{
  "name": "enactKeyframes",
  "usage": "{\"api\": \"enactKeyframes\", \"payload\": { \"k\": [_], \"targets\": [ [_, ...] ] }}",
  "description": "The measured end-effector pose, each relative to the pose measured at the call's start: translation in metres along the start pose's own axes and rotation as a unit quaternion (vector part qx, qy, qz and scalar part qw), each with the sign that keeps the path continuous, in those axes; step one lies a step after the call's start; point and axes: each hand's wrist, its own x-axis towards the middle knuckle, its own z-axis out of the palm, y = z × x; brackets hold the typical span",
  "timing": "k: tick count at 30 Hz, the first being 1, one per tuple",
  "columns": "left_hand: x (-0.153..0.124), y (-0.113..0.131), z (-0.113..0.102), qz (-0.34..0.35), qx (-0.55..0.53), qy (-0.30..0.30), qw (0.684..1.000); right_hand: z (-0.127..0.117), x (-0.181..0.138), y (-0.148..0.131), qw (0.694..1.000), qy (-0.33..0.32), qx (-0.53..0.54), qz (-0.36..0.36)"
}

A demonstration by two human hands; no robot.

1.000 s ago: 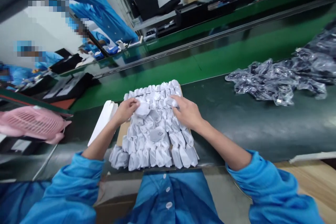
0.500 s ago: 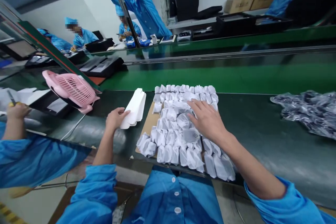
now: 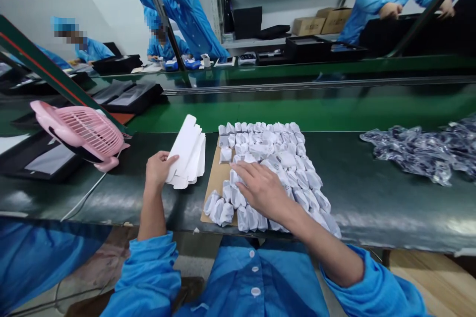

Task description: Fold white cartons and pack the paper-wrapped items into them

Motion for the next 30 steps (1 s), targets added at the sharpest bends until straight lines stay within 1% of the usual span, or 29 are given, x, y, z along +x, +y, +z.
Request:
{"api": "enactKeyframes", "payload": {
  "k": [2,3,4,5,7,8,9,10,11,12,13,14,15,16,17,18,19,21,23,24,26,28,30],
  "targets": [
    [-0.018,0.012,-0.007,0.017,-0.032,0.002,0.999,0.003,0.005,-0.010,0.996,-0.003,0.082,0.026],
    [-0.033,0.019,-0.007,0.026,-0.047,-0.005,0.999,0.004,0.007,-0.016,0.989,0.000,0.139,0.055],
    [-0.051,0.027,-0.003,0.035,-0.062,-0.017,0.997,0.006,0.010,-0.022,0.974,0.008,0.206,0.095],
    [-0.072,0.035,0.005,0.044,-0.075,-0.035,0.996,0.007,0.014,-0.028,0.950,0.022,0.280,0.139],
    [-0.119,0.049,0.027,0.056,-0.098,-0.089,0.990,0.008,0.019,-0.036,0.877,0.065,0.426,0.211],
    [-0.142,0.054,0.039,0.061,-0.107,-0.123,0.985,0.006,0.020,-0.037,0.839,0.084,0.485,0.232],
    [-0.163,0.057,0.048,0.067,-0.117,-0.157,0.978,0.001,0.020,-0.036,0.809,0.096,0.527,0.244],
    [-0.180,0.060,0.054,0.076,-0.138,-0.181,0.971,-0.006,0.017,-0.033,0.792,0.100,0.547,0.251],
    [-0.192,0.062,0.055,0.090,-0.181,-0.184,0.962,-0.016,0.013,-0.029,0.794,0.093,0.545,0.254],
    [-0.200,0.064,0.052,0.105,-0.237,-0.173,0.950,-0.028,0.007,-0.025,0.814,0.069,0.521,0.248],
    [-0.204,0.066,0.045,0.119,-0.294,-0.155,0.936,-0.042,-0.001,-0.021,0.846,0.026,0.481,0.228],
    [-0.205,0.068,0.036,0.129,-0.335,-0.144,0.922,-0.055,-0.010,-0.018,0.881,-0.033,0.429,0.196],
    [-0.206,0.071,0.026,0.134,-0.346,-0.149,0.917,-0.066,-0.019,-0.016,0.909,-0.099,0.372,0.158],
    [-0.207,0.074,0.017,0.130,-0.322,-0.173,0.922,-0.073,-0.029,-0.016,0.928,-0.160,0.315,0.118],
    [-0.211,0.076,0.011,0.117,-0.278,-0.206,0.931,-0.077,-0.041,-0.018,0.940,-0.204,0.261,0.084],
    [-0.217,0.078,0.009,0.096,-0.233,-0.235,0.939,-0.076,-0.054,-0.021,0.951,-0.220,0.207,0.058],
    [-0.226,0.079,0.011,0.068,-0.203,-0.254,0.943,-0.072,-0.068,-0.025,0.965,-0.212,0.148,0.040],
    [-0.247,0.078,0.026,0.005,-0.202,-0.266,0.942,-0.056,-0.099,-0.034,0.985,-0.169,0.024,0.013],
    [-0.267,0.071,0.045,-0.047,-0.234,-0.301,0.923,-0.040,-0.126,-0.040,0.988,-0.143,-0.066,-0.007],
    [-0.274,0.066,0.053,-0.062,-0.244,-0.330,0.910,-0.034,-0.137,-0.041,0.986,-0.141,-0.085,-0.016],
    [-0.279,0.059,0.062,-0.068,-0.247,-0.386,0.886,-0.029,-0.149,-0.039,0.986,-0.144,-0.084,-0.033],
    [-0.274,0.055,0.062,-0.053,-0.238,-0.417,0.876,-0.031,-0.149,-0.034,0.986,-0.142,-0.073,-0.051],
    [-0.263,0.057,0.059,-0.028,-0.225,-0.433,0.873,-0.036,-0.144,-0.029,0.986,-0.135,-0.072,-0.066]
  ]
}}
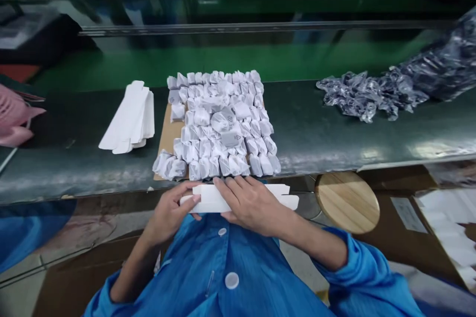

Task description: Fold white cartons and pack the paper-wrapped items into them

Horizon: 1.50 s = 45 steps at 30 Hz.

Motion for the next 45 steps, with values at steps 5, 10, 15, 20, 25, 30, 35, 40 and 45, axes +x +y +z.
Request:
{"api": "enactKeyframes", "payload": {
  "k": [5,10,15,20,25,30,35,40,45],
  "targets": [
    [0.012,0.018,-0.015,0.069,0.037,-0.016,0.997,-0.011,0.014,0.005,0.999,0.034,-0.014,-0.009],
    [0.015,0.028,-0.024,0.147,0.118,0.093,0.978,-0.013,0.023,-0.001,0.995,0.075,-0.047,-0.047],
    [0.004,0.033,-0.026,0.259,-0.028,0.151,0.953,-0.015,0.033,0.009,0.983,0.173,0.032,0.053],
    [0.006,0.029,0.022,0.440,-0.050,0.235,0.865,-0.003,0.061,-0.006,0.923,0.343,-0.028,0.170],
    [0.029,0.037,0.032,0.352,-0.059,0.306,0.882,0.026,0.070,-0.036,0.941,0.295,-0.053,0.156],
    [0.043,0.051,0.016,0.426,-0.077,0.364,0.825,0.045,0.063,-0.030,0.937,0.278,-0.095,0.191],
    [0.049,0.061,0.027,0.498,-0.037,0.350,0.793,0.050,0.066,-0.030,0.937,0.294,-0.069,0.178],
    [0.044,0.059,0.021,0.438,0.019,0.392,0.809,0.022,0.057,-0.030,0.956,0.229,0.129,0.128],
    [0.028,0.049,0.007,0.399,0.102,0.274,0.869,-0.023,0.071,-0.008,0.877,0.273,0.377,0.122]
  ]
}}
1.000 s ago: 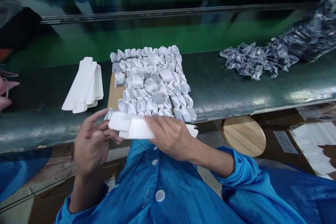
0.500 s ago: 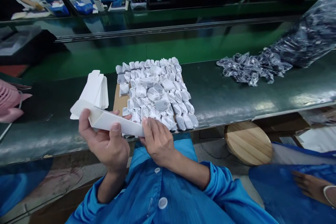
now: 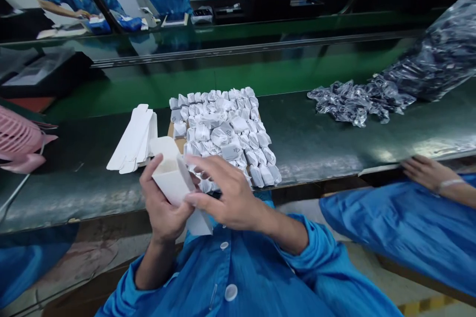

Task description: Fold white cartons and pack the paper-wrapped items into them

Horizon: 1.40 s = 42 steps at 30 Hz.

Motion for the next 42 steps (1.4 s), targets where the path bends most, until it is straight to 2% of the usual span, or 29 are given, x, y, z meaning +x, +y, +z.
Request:
{"api": "enactKeyframes", "payload": {
  "k": [3,6,8,10,11,12,14,15,17,20,25,30,33,35,39,42],
  "targets": [
    [-0.004,0.000,-0.008,0.061,0.094,0.015,0.994,-0.004,0.019,0.001,0.998,-0.031,0.012,-0.060],
    [-0.008,-0.002,-0.014,0.070,0.085,-0.045,0.993,-0.009,0.029,0.007,0.994,-0.075,0.061,-0.055],
    [-0.012,-0.004,-0.017,0.033,0.042,-0.104,0.993,-0.014,0.036,0.011,0.991,-0.039,0.128,0.022],
    [-0.017,-0.005,-0.018,0.007,0.022,-0.151,0.988,-0.018,0.043,0.015,0.971,0.007,0.198,0.134],
    [-0.018,-0.006,-0.018,0.006,0.027,-0.165,0.986,-0.018,0.047,0.017,0.956,0.000,0.231,0.181],
    [-0.019,-0.006,-0.017,0.010,0.040,-0.171,0.984,-0.017,0.049,0.018,0.942,-0.033,0.262,0.209],
    [-0.019,-0.007,-0.016,0.021,0.079,-0.159,0.984,-0.013,0.051,0.016,0.924,-0.125,0.283,0.224],
    [-0.019,-0.007,-0.014,0.029,0.096,-0.149,0.984,-0.011,0.051,0.015,0.924,-0.152,0.270,0.223],
    [-0.020,-0.009,-0.011,0.062,0.114,-0.124,0.984,-0.006,0.047,0.010,0.935,-0.156,0.230,0.220],
    [-0.026,-0.015,-0.007,0.121,0.102,-0.073,0.985,-0.002,0.038,0.005,0.946,-0.120,0.205,0.221],
    [-0.041,-0.017,-0.003,0.130,0.075,-0.020,0.988,0.005,0.021,0.005,0.958,-0.085,0.218,0.165],
    [-0.050,-0.013,-0.006,0.130,0.058,-0.026,0.989,0.011,0.010,0.007,0.950,-0.087,0.259,0.154],
    [-0.052,-0.013,-0.009,0.109,0.059,-0.025,0.992,0.009,0.012,0.005,0.953,-0.105,0.243,0.144],
    [-0.051,-0.015,-0.011,0.109,0.074,-0.040,0.990,0.006,0.015,0.003,0.964,-0.124,0.209,0.107],
    [-0.047,-0.019,-0.019,0.146,0.091,-0.075,0.982,0.003,0.013,0.001,0.982,-0.159,0.106,-0.010],
    [-0.046,-0.019,-0.024,0.134,0.081,-0.084,0.984,0.010,0.003,0.002,0.988,-0.129,0.032,-0.085]
  ]
}}
